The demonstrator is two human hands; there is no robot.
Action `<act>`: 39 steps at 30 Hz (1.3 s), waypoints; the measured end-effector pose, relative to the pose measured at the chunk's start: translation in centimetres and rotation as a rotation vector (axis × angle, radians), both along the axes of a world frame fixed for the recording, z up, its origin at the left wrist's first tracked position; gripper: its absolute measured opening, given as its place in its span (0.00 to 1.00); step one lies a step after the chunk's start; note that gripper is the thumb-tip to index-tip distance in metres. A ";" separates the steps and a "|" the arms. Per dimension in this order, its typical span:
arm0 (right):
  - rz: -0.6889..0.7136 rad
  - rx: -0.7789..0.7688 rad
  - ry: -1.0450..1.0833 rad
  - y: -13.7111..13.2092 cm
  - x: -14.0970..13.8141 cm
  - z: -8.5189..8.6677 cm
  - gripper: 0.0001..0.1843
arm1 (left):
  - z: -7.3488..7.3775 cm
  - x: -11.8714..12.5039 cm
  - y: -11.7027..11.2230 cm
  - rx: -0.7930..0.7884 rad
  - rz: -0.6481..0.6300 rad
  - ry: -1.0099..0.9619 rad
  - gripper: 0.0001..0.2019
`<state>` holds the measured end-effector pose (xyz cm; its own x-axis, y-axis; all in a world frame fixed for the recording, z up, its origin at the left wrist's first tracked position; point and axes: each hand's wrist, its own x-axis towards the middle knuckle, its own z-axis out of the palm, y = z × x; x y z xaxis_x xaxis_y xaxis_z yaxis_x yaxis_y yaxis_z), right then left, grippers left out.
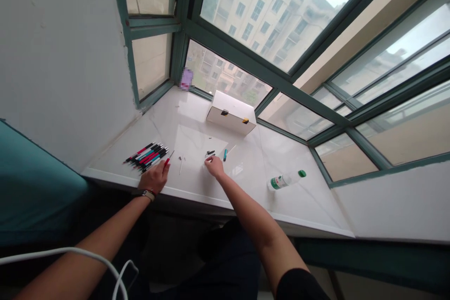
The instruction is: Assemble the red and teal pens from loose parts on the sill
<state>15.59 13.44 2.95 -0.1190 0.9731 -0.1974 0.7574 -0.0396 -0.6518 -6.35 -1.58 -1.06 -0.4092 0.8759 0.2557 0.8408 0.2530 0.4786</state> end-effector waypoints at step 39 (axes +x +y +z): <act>0.047 -0.215 0.925 -5.3 -13.3 3.4 0.16 | -0.1 -0.3 -0.2 0.040 -0.057 -0.030 0.18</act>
<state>2.28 8.18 6.36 -0.3555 0.9173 -0.1796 -0.0511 -0.2109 -0.9762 -6.63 -1.73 -1.17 -0.3666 0.8873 0.2797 0.8384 0.1847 0.5128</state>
